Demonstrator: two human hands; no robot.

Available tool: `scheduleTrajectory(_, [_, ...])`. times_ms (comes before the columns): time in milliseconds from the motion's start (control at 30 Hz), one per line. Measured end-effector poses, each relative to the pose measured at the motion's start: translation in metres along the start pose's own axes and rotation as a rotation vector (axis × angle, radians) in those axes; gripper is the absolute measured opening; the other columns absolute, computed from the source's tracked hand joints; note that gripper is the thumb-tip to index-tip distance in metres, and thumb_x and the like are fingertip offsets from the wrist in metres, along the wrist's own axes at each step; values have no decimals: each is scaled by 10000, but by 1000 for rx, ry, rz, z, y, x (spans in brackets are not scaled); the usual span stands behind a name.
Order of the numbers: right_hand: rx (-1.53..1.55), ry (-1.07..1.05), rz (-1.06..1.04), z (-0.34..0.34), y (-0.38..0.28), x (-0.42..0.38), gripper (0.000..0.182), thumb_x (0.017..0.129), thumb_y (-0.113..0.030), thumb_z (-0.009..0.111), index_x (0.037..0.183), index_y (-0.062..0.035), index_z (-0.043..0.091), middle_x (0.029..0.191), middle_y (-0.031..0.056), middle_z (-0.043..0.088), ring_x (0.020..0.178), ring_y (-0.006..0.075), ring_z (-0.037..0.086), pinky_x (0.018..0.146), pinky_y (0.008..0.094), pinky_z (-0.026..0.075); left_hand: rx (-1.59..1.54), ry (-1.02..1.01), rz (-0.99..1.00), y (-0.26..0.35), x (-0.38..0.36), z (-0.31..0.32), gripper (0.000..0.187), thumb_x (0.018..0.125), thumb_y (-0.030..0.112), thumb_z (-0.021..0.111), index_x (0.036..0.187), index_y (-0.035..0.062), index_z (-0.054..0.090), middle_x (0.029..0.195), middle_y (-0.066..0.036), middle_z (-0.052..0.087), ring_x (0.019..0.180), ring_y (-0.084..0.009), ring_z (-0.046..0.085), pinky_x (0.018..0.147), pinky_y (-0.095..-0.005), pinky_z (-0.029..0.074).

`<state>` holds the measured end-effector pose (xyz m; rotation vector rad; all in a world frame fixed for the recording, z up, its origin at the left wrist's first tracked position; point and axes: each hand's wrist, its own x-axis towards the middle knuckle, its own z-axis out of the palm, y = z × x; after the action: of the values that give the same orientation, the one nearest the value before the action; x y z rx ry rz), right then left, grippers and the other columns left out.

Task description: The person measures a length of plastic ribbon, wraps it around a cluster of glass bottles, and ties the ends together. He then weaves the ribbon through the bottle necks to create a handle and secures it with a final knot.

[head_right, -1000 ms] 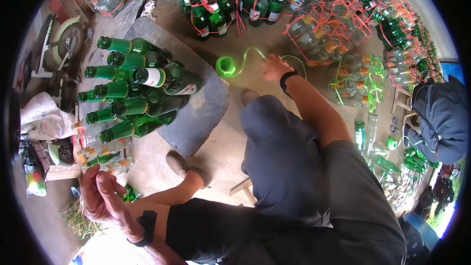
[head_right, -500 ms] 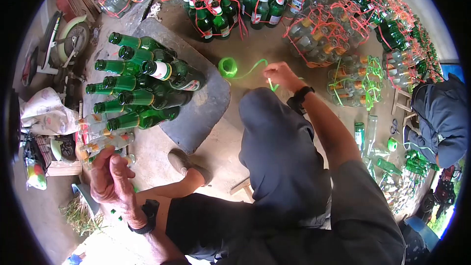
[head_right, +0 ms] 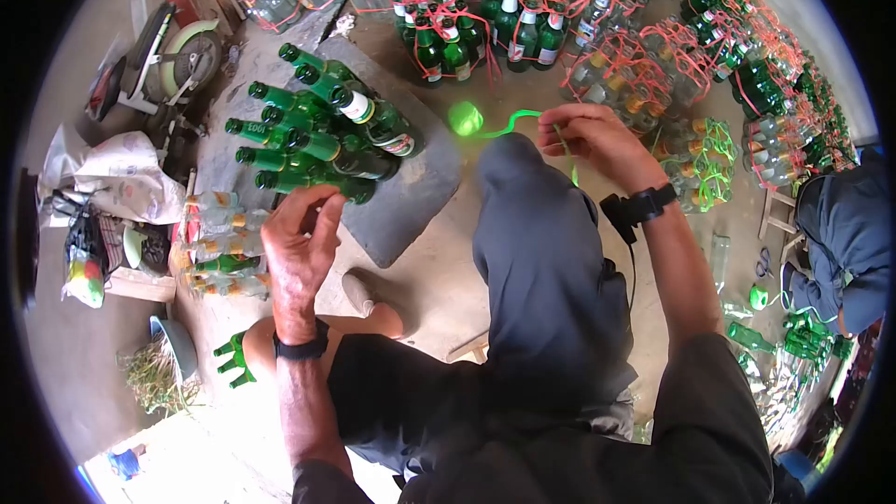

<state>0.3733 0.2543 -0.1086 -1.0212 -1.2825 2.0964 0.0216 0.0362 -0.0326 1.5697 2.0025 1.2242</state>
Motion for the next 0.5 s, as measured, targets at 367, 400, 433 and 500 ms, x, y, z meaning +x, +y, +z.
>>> scheduleTrajectory(367, [46,68,-125,-32,-2,-70,394,927,6,493,1290,76,629,1229,187,682,1109,306,693,999,423,549,9,1,-21,6,-17,-9,108,920,32,725,1013,-22,726,824,-55,693,609,-77,600,561,-244,486])
scheduleTrajectory(400, [41,103,-126,-31,-3,-78,382,926,7,514,1284,72,633,1244,187,678,1110,310,692,997,408,547,17,-30,-5,8,-20,-9,106,921,31,722,1014,-21,727,826,-55,694,613,-76,603,571,-242,490])
scheduleTrajectory(433, [38,93,-128,-32,-4,-85,382,926,7,514,1284,72,633,1244,187,678,1110,310,692,997,408,547,24,-62,9,12,-23,-9,105,922,30,719,1014,-19,728,828,-55,696,617,-74,606,581,-240,494])
scheduleTrajectory(500, [51,140,-163,-39,-6,-97,365,934,8,531,1279,61,640,1247,188,681,1122,308,690,982,392,555,23,-67,-15,26,-32,-9,108,927,28,712,1024,-19,724,829,-49,694,629,-75,609,599,-242,498])
